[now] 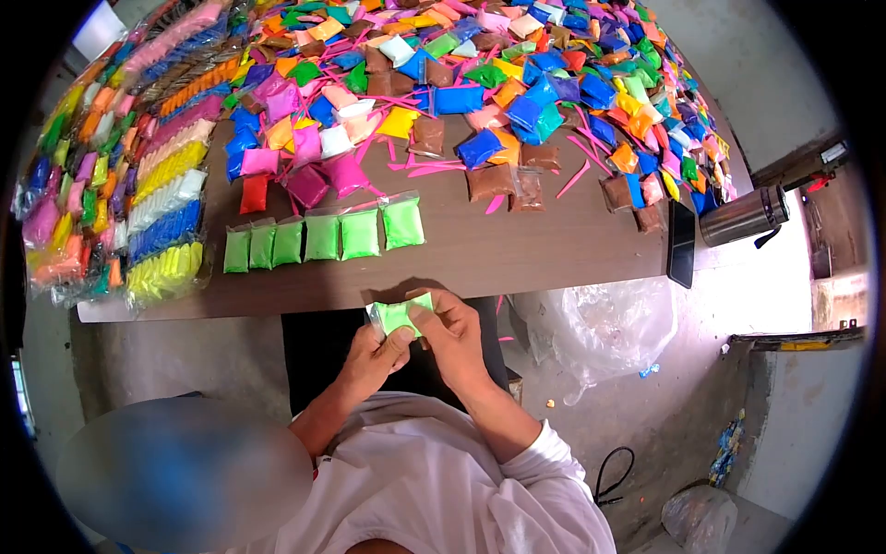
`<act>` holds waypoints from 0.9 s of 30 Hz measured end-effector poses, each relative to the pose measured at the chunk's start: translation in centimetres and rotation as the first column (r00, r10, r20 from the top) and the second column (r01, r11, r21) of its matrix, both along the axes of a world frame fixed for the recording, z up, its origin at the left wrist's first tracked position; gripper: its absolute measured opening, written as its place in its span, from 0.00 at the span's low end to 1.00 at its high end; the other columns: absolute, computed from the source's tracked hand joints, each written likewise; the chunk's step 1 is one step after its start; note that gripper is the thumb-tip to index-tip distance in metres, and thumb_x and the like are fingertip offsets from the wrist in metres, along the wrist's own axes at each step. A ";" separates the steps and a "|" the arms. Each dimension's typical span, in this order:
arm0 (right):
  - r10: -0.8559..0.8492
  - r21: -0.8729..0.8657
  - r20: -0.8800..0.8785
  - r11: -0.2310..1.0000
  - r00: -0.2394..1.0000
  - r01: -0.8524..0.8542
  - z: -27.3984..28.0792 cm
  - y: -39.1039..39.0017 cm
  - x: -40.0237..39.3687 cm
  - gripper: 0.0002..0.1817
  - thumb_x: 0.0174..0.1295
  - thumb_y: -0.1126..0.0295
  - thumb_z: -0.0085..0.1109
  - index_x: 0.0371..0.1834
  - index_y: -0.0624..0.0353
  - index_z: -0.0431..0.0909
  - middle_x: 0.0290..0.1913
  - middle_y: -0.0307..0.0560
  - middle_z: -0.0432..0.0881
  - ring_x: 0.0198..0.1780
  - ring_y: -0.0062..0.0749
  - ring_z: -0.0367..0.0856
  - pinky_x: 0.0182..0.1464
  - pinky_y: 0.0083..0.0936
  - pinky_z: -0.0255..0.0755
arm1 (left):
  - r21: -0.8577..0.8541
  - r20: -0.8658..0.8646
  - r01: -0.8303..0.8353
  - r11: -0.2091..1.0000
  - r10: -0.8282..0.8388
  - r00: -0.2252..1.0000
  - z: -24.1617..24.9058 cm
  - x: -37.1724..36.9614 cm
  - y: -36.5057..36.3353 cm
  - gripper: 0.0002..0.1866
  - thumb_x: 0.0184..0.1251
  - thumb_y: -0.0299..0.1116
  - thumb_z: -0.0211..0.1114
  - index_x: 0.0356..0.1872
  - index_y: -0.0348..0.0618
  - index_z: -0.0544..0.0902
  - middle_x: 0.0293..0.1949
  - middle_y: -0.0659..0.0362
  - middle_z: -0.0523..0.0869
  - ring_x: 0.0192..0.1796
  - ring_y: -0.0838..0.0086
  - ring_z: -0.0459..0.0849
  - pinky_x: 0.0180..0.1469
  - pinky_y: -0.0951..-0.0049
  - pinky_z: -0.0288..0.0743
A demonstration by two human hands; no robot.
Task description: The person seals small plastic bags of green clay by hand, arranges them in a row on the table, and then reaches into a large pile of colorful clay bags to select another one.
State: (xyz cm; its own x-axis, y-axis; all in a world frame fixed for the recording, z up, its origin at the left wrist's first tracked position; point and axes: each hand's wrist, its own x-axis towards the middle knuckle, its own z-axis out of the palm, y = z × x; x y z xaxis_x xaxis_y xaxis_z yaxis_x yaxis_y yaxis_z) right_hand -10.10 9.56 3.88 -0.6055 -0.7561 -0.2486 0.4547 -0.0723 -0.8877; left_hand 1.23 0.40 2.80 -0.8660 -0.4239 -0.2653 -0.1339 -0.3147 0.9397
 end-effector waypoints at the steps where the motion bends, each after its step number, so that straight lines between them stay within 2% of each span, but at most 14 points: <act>1: -0.001 0.001 0.000 1.000 1.000 0.001 -0.2 0.1 0.1 0.13 0.65 0.65 0.59 0.44 0.63 0.79 0.33 0.36 0.80 0.29 0.13 0.72 0.28 0.12 0.64 | 0.000 -0.006 0.003 1.000 -0.003 1.000 0.0 0.0 0.1 0.18 0.73 0.46 0.58 0.39 0.38 0.78 0.20 0.69 0.69 0.20 0.85 0.64 0.21 0.79 0.57; 4: 0.035 -0.015 -0.010 0.999 0.999 -0.035 -0.5 0.2 0.3 0.11 0.65 0.66 0.59 0.42 0.64 0.79 0.33 0.35 0.80 0.28 0.13 0.71 0.28 0.13 0.64 | -0.003 -0.005 0.016 1.000 -0.016 1.000 0.0 0.1 0.0 0.18 0.73 0.46 0.57 0.38 0.38 0.78 0.20 0.69 0.69 0.20 0.86 0.63 0.21 0.80 0.57; 7: -0.002 -0.013 -0.107 1.000 0.994 0.000 -0.5 0.3 0.3 0.11 0.66 0.66 0.59 0.40 0.64 0.80 0.32 0.34 0.80 0.28 0.12 0.70 0.29 0.12 0.64 | -0.054 0.005 0.068 0.996 -0.068 0.998 -0.2 0.4 0.4 0.17 0.75 0.45 0.55 0.36 0.38 0.76 0.19 0.68 0.69 0.19 0.85 0.65 0.19 0.80 0.57; 9: 0.015 0.002 -0.159 1.000 0.987 -0.015 -0.2 0.5 0.1 0.07 0.65 0.75 0.55 0.40 0.66 0.80 0.32 0.34 0.80 0.31 0.12 0.72 0.32 0.14 0.66 | -0.058 0.008 0.077 0.995 -0.077 0.997 0.1 0.4 0.2 0.18 0.74 0.45 0.55 0.36 0.38 0.76 0.19 0.68 0.69 0.19 0.85 0.65 0.20 0.80 0.57; 10: 0.015 0.001 -0.161 1.000 0.987 -0.015 0.0 0.5 -0.2 0.07 0.65 0.75 0.55 0.40 0.66 0.80 0.32 0.34 0.80 0.31 0.12 0.72 0.32 0.14 0.66 | -0.063 0.010 0.086 0.994 -0.086 0.996 0.3 0.3 0.1 0.18 0.74 0.46 0.55 0.36 0.38 0.76 0.18 0.68 0.69 0.19 0.85 0.64 0.20 0.80 0.57; 13: 0.124 0.015 -0.112 0.992 0.986 -0.123 0.6 0.5 -0.8 0.06 0.64 0.77 0.56 0.41 0.66 0.79 0.32 0.33 0.80 0.33 0.12 0.72 0.34 0.13 0.67 | 0.002 0.021 0.029 1.000 -0.029 0.999 0.4 0.3 -0.2 0.18 0.73 0.47 0.57 0.35 0.39 0.77 0.19 0.69 0.67 0.21 0.85 0.63 0.22 0.79 0.57; 16: 0.168 -0.055 -0.183 0.982 0.969 -0.181 0.6 0.6 -1.2 0.06 0.61 0.79 0.58 0.41 0.66 0.79 0.31 0.32 0.78 0.32 0.11 0.71 0.33 0.13 0.65 | -0.063 0.082 0.069 0.996 -0.064 0.995 -0.2 0.6 -0.1 0.18 0.73 0.46 0.57 0.36 0.39 0.77 0.19 0.69 0.66 0.22 0.85 0.64 0.23 0.78 0.60; 18: 0.228 0.085 -0.268 0.973 0.936 -0.213 -0.3 1.3 -1.7 0.08 0.58 0.80 0.61 0.40 0.65 0.78 0.30 0.32 0.77 0.32 0.11 0.70 0.33 0.13 0.64 | -0.090 0.074 0.086 0.992 -0.080 0.994 -0.4 0.8 0.4 0.17 0.73 0.45 0.57 0.37 0.39 0.77 0.20 0.69 0.67 0.22 0.85 0.64 0.23 0.78 0.60; 19: 0.231 0.083 -0.273 0.973 0.934 -0.217 -0.6 1.6 -2.0 0.08 0.58 0.80 0.61 0.40 0.65 0.78 0.30 0.32 0.77 0.32 0.11 0.70 0.33 0.13 0.64 | -0.115 0.064 0.106 0.988 -0.099 0.993 -0.3 0.7 0.4 0.16 0.73 0.44 0.57 0.37 0.39 0.76 0.20 0.69 0.67 0.22 0.85 0.64 0.24 0.78 0.61; 21: 0.332 0.048 -0.237 0.943 0.913 -0.331 -0.9 2.3 -2.5 0.11 0.61 0.71 0.65 0.43 0.65 0.78 0.36 0.36 0.80 0.37 0.14 0.74 0.39 0.14 0.68 | -0.102 0.080 0.140 0.985 -0.132 0.988 -0.3 0.9 0.3 0.15 0.73 0.43 0.57 0.37 0.39 0.76 0.21 0.68 0.68 0.23 0.84 0.65 0.25 0.77 0.63; 23: 0.357 0.072 -0.309 0.933 0.882 -0.353 -0.3 2.5 -3.3 0.13 0.60 0.71 0.67 0.43 0.67 0.78 0.37 0.37 0.80 0.38 0.16 0.74 0.40 0.17 0.69 | -0.110 0.011 0.183 0.977 -0.183 0.983 -1.3 1.2 0.3 0.14 0.73 0.42 0.57 0.37 0.40 0.76 0.21 0.68 0.68 0.24 0.84 0.65 0.25 0.76 0.63; 25: 0.403 0.221 -0.448 0.915 0.798 -0.338 1.9 2.4 -3.6 0.14 0.59 0.70 0.68 0.43 0.68 0.79 0.36 0.39 0.80 0.39 0.17 0.74 0.39 0.20 0.70 | -0.130 0.027 0.173 0.976 -0.171 0.985 -0.5 1.1 0.1 0.14 0.73 0.42 0.58 0.37 0.39 0.77 0.21 0.67 0.68 0.24 0.82 0.65 0.26 0.75 0.63; 26: 0.371 0.154 -0.440 0.928 0.817 -0.339 3.1 2.2 -3.5 0.14 0.56 0.71 0.69 0.43 0.67 0.80 0.35 0.42 0.81 0.38 0.22 0.76 0.38 0.23 0.71 | -0.181 0.066 0.186 0.966 -0.176 0.982 -0.3 1.0 0.0 0.14 0.72 0.41 0.58 0.38 0.39 0.77 0.21 0.65 0.68 0.24 0.81 0.65 0.27 0.74 0.64; 27: 0.371 0.154 -0.446 0.928 0.815 -0.338 3.1 2.1 -3.7 0.14 0.56 0.71 0.69 0.43 0.67 0.80 0.35 0.42 0.81 0.38 0.22 0.76 0.38 0.23 0.71 | -0.232 0.103 0.199 0.952 -0.180 0.978 -0.1 0.8 -0.1 0.14 0.72 0.41 0.59 0.39 0.38 0.78 0.20 0.64 0.68 0.24 0.79 0.65 0.27 0.73 0.64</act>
State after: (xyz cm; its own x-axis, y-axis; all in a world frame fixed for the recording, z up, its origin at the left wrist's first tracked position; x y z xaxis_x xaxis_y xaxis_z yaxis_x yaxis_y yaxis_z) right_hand -13.85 11.66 6.96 -0.3546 -0.9327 -0.0654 -0.0234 0.0788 -0.9966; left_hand 2.06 0.34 2.70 -0.9168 -0.3137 -0.2473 -0.2466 -0.0428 0.9682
